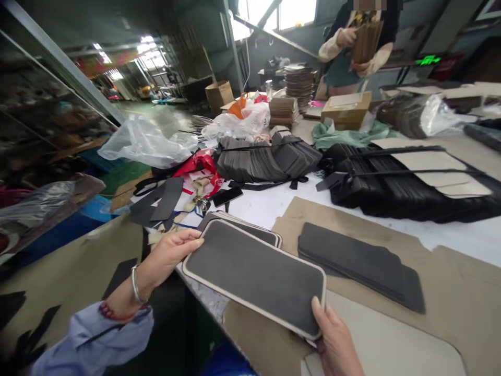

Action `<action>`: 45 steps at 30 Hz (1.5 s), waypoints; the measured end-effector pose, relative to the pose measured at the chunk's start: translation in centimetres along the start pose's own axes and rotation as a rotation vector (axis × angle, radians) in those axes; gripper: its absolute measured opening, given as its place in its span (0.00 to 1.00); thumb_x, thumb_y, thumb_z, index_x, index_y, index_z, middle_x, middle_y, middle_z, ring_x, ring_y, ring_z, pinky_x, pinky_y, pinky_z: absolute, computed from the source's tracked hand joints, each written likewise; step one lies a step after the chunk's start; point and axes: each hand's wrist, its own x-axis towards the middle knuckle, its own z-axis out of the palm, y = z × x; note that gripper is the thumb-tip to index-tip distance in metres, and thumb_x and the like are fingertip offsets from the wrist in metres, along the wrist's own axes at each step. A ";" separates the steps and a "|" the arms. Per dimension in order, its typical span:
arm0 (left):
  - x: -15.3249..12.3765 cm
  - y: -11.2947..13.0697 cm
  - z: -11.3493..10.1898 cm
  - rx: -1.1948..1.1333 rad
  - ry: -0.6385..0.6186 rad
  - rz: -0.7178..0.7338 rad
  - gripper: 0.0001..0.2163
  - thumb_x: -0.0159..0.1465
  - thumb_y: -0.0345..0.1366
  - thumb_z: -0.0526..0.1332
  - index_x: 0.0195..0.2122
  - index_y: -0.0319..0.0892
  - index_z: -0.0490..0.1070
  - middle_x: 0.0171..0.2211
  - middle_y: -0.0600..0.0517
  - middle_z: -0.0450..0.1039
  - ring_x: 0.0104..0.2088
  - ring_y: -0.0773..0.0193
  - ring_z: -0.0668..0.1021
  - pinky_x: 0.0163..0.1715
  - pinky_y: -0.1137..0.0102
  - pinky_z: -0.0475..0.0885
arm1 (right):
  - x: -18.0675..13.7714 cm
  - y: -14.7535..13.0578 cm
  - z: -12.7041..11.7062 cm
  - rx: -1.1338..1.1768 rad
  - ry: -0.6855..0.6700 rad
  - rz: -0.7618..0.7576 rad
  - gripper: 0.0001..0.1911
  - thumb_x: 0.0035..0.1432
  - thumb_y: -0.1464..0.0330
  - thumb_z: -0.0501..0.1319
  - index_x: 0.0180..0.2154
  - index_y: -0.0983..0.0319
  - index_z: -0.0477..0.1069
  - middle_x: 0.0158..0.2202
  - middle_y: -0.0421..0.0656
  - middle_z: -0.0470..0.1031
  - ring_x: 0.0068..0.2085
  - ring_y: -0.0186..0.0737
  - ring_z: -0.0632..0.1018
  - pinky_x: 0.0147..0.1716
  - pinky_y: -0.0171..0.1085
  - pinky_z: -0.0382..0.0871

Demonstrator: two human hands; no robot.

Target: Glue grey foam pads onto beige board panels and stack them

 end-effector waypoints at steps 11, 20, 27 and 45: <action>13.5 -7.5 -8.4 0.248 0.181 0.035 0.14 0.41 0.45 0.62 0.25 0.39 0.70 0.21 0.54 0.73 0.25 0.63 0.74 0.27 0.70 0.69 | 9.1 -1.0 11.4 -0.888 0.099 -0.506 0.24 0.50 0.47 0.46 0.21 0.60 0.60 0.20 0.41 0.66 0.26 0.39 0.69 0.25 0.35 0.61; 13.4 -8.1 -7.9 0.856 0.446 0.226 0.13 0.48 0.42 0.59 0.32 0.41 0.72 0.26 0.51 0.72 0.32 0.56 0.74 0.39 0.61 0.69 | 6.9 0.0 5.3 -1.378 0.506 -0.408 0.17 0.59 0.55 0.47 0.28 0.58 0.63 0.23 0.40 0.69 0.26 0.37 0.70 0.25 0.33 0.53; 5.0 -8.0 2.4 0.738 0.098 0.550 0.16 0.57 0.49 0.56 0.38 0.43 0.70 0.27 0.53 0.73 0.26 0.65 0.74 0.30 0.71 0.72 | 7.1 -2.8 -7.7 -1.414 0.811 -0.339 0.12 0.59 0.64 0.48 0.34 0.62 0.66 0.35 0.48 0.72 0.36 0.42 0.72 0.31 0.36 0.59; -1.5 -21.8 20.9 1.153 -0.565 0.791 0.24 0.49 0.29 0.67 0.49 0.49 0.68 0.57 0.41 0.59 0.57 0.45 0.62 0.50 0.49 0.65 | -3.5 3.8 -27.3 -1.033 1.203 -0.351 0.23 0.48 0.52 0.51 0.37 0.65 0.64 0.31 0.52 0.71 0.34 0.47 0.72 0.35 0.44 0.66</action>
